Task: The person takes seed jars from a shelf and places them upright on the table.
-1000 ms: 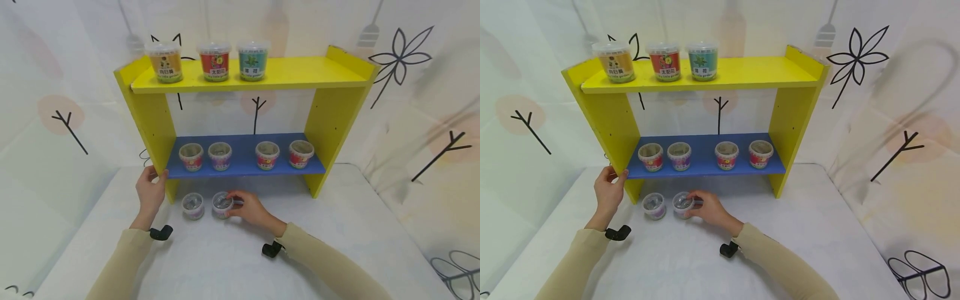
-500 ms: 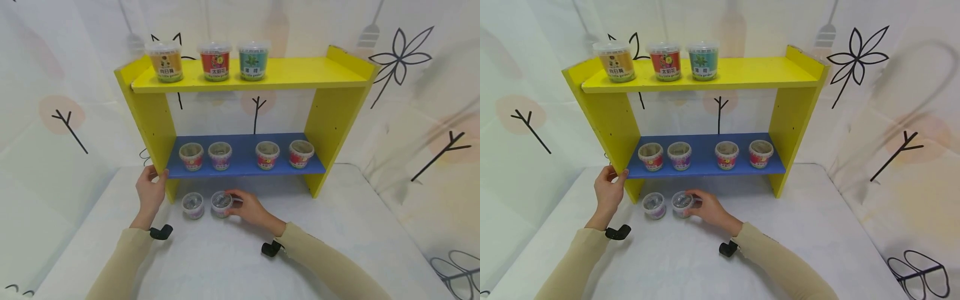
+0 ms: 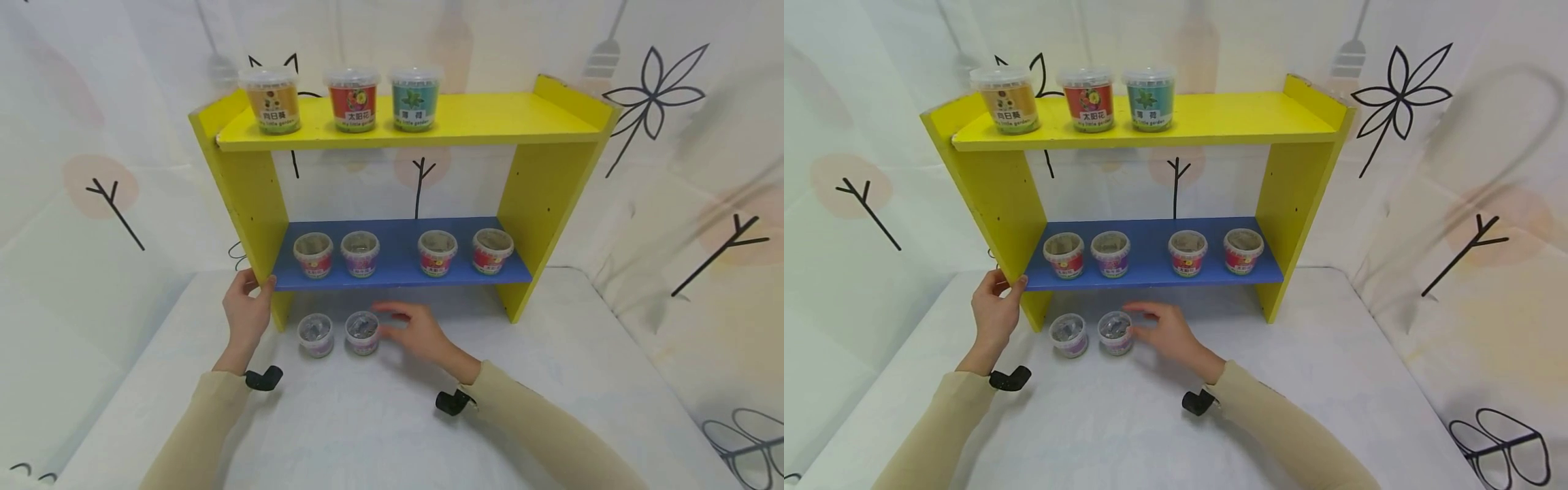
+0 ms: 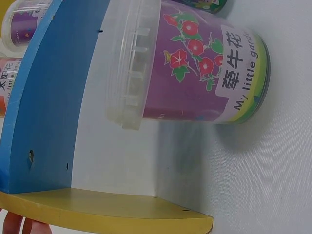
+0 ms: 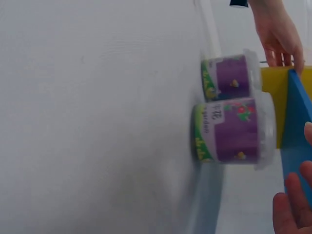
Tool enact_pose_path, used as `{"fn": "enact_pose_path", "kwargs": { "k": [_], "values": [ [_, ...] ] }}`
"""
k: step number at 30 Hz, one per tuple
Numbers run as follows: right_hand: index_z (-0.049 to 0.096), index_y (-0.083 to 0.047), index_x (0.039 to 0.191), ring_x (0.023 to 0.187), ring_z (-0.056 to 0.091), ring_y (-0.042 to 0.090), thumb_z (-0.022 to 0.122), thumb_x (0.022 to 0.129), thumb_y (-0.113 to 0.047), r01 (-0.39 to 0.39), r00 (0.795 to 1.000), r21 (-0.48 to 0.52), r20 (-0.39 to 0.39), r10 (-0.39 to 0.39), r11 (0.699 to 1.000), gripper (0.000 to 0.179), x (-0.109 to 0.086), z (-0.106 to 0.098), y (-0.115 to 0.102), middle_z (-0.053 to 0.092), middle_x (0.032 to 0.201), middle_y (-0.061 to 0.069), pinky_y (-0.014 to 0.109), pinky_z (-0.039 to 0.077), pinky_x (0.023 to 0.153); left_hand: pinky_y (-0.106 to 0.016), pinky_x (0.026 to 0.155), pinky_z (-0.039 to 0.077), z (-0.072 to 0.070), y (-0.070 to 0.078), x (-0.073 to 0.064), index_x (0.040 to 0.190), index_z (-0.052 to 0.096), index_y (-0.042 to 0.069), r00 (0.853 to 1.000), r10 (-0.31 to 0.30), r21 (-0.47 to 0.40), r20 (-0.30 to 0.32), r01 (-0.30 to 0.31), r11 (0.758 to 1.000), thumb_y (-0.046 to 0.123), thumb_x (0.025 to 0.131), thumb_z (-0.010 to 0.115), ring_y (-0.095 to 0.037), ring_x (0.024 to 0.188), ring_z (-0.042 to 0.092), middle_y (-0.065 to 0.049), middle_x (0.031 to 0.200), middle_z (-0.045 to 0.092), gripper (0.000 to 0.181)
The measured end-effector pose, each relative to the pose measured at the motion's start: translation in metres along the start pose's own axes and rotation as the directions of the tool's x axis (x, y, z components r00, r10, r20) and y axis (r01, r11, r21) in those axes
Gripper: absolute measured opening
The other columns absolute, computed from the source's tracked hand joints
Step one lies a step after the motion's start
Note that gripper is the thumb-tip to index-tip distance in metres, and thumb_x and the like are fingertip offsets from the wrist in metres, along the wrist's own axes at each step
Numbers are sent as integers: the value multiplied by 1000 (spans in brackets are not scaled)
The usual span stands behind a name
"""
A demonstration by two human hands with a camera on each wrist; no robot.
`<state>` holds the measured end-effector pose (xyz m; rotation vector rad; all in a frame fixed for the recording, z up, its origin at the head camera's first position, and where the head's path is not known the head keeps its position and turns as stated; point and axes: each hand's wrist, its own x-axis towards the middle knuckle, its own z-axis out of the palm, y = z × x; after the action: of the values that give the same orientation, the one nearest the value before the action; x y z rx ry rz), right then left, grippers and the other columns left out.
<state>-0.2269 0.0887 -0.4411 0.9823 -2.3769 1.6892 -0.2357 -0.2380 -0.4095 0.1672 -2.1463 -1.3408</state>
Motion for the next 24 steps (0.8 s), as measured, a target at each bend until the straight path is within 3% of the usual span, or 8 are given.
{"fn": "enact_pose_path", "kwargs": {
  "k": [11, 18, 24],
  "values": [
    [70, -2, 121, 113, 64, 27, 77, 87, -9, 43, 993, -30, -104, -46, 999, 35, 4, -30, -28, 69, 122, 11, 53, 51, 96, -51, 103, 46, 0, 1, 0, 126, 59, 4, 1000, -3, -12, 5, 3, 1000, 27, 97, 66, -30, 120, 56, -14, 120, 61, 38],
    [71, -3, 118, 99, 69, 26, 77, 87, -9, 71, 986, -70, -146, -81, 995, 32, 12, -49, -42, 71, 114, 14, 40, 57, 88, -51, 103, 46, 0, 2, -1, 127, 59, 4, 1000, -8, -18, 3, 8, 1000, 26, 97, 66, -30, 120, 56, -14, 121, 61, 37],
    [71, -3, 116, 97, 69, 26, 75, 89, -8, 23, 984, -97, -171, -39, 995, 28, 21, -70, -68, 71, 113, 13, 30, 57, 84, -50, 103, 46, -1, 2, -1, 127, 58, 3, 1000, 6, -13, 5, -6, 1000, 27, 98, 65, -30, 120, 56, -14, 121, 61, 38]
  ]
}}
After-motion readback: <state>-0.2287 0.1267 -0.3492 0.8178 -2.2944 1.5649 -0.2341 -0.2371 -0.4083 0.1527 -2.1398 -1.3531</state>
